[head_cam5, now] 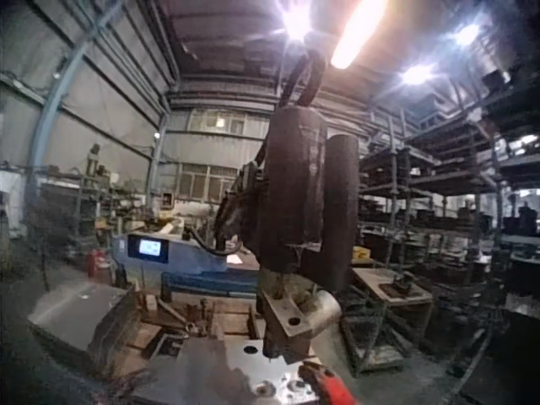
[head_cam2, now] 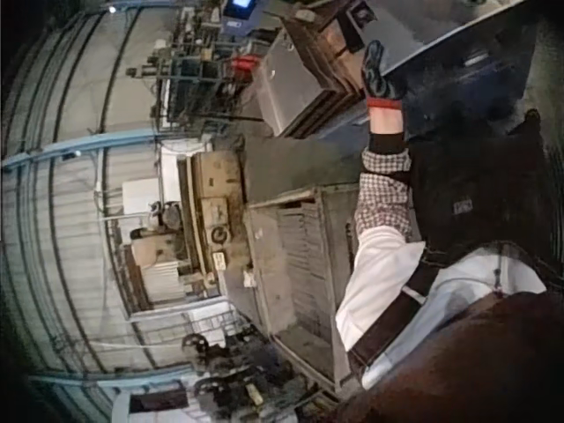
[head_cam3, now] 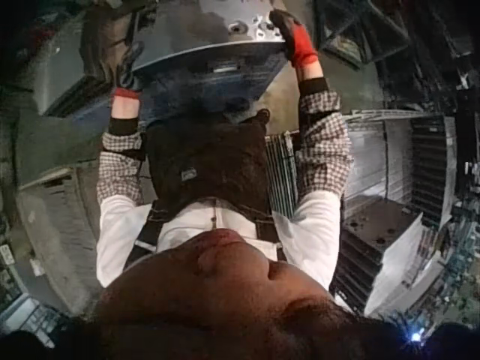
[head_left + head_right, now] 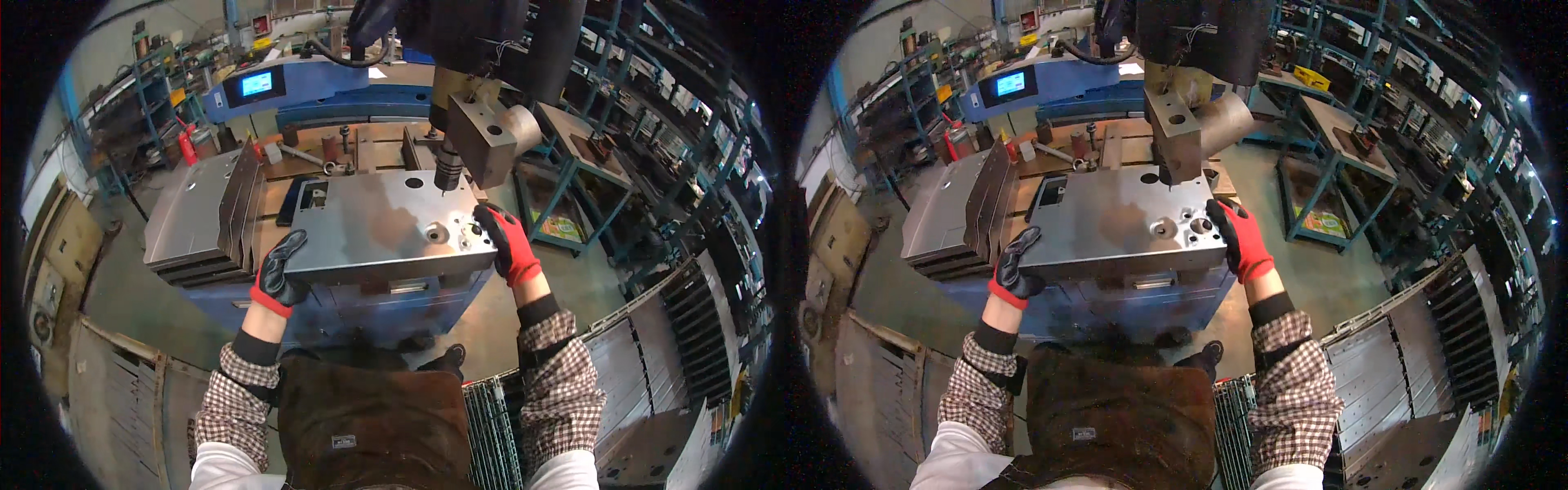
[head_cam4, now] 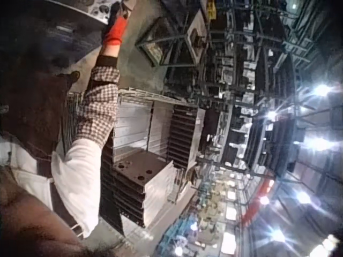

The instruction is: Operating a spot welding machine to join metal components on a fabrication floor.

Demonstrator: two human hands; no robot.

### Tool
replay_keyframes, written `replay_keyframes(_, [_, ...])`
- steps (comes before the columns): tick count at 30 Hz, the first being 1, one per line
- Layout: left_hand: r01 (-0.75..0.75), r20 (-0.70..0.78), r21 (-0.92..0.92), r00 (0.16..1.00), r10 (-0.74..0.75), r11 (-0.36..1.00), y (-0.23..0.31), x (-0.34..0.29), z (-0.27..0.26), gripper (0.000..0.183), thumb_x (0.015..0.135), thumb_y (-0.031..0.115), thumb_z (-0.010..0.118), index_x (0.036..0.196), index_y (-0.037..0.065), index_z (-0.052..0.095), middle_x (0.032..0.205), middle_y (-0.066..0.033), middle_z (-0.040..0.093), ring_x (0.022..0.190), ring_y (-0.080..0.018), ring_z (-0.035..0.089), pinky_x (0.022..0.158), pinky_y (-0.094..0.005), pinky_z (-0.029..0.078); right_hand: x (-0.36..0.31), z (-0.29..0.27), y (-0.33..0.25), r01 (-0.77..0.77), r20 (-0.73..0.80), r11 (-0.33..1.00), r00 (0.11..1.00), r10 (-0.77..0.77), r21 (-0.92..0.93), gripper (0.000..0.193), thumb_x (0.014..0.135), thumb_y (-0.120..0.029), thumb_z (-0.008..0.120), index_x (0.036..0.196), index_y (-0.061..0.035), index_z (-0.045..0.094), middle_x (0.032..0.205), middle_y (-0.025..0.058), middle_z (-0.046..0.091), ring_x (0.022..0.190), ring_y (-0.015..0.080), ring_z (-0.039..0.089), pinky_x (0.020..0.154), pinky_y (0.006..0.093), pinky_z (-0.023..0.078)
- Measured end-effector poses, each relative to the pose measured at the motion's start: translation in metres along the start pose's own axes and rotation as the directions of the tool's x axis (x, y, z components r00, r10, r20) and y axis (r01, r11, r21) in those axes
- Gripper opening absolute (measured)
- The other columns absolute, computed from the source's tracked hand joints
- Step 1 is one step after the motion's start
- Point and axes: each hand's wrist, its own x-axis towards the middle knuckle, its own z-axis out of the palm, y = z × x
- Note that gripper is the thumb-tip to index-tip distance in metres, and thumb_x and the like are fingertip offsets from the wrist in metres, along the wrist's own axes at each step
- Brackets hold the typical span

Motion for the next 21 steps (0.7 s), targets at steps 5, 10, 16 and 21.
replay_keyframes(5, [-0.082,0.100,0.043,0.992,0.077,0.996,-0.011,0.032,-0.013,0.047,0.095,0.021,0.064,0.136,-0.001,0.056,0.130,-0.0173,0.065,0.117,-0.0297,0.065,0.101,-0.0432,0.054,0.048,-0.006,0.041,-0.211,-0.121,0.977,0.970,0.211,0.009,0.037,0.094,-0.030,0.072,0.117,-0.0004,0.070,0.101,0.0043,0.071,0.089,0.0117,0.063,0.078,0.0297,0.052])
replay_keyframes(10, [-0.117,0.098,0.155,0.990,0.103,0.981,-0.009,0.035,-0.064,0.054,0.095,0.027,0.065,0.141,0.002,0.053,0.141,-0.0166,0.058,0.127,-0.0312,0.058,0.108,-0.0440,0.048,0.047,0.010,0.050,-0.190,-0.080,0.959,0.974,0.210,0.211,0.036,0.092,-0.025,0.075,0.115,0.0025,0.070,0.100,0.0058,0.071,0.086,0.0112,0.066,0.075,0.0282,0.053])
replay_keyframes(16, [-0.313,0.398,0.917,0.777,0.488,-0.249,-0.001,0.027,0.019,0.078,0.087,0.028,0.073,0.152,0.003,0.038,0.151,-0.0203,0.046,0.140,-0.0367,0.043,0.117,-0.0452,0.034,0.044,0.006,0.044,-0.218,-0.129,0.939,0.957,0.258,0.267,0.030,0.093,-0.022,0.073,0.111,0.0009,0.069,0.096,0.0035,0.070,0.084,0.0113,0.064,0.076,0.0286,0.052])
replay_keyframes(21, [-0.434,0.538,0.640,0.842,-0.033,-0.635,-0.060,0.045,0.124,0.102,0.080,0.055,0.074,0.153,-0.002,0.032,0.154,-0.0287,0.037,0.146,-0.0452,0.030,0.122,-0.0502,0.023,0.050,0.007,0.059,-0.159,-0.076,0.960,0.981,0.181,0.230,0.034,0.093,-0.021,0.072,0.120,-0.0009,0.070,0.104,0.0037,0.071,0.092,0.0116,0.063,0.083,0.0289,0.051])
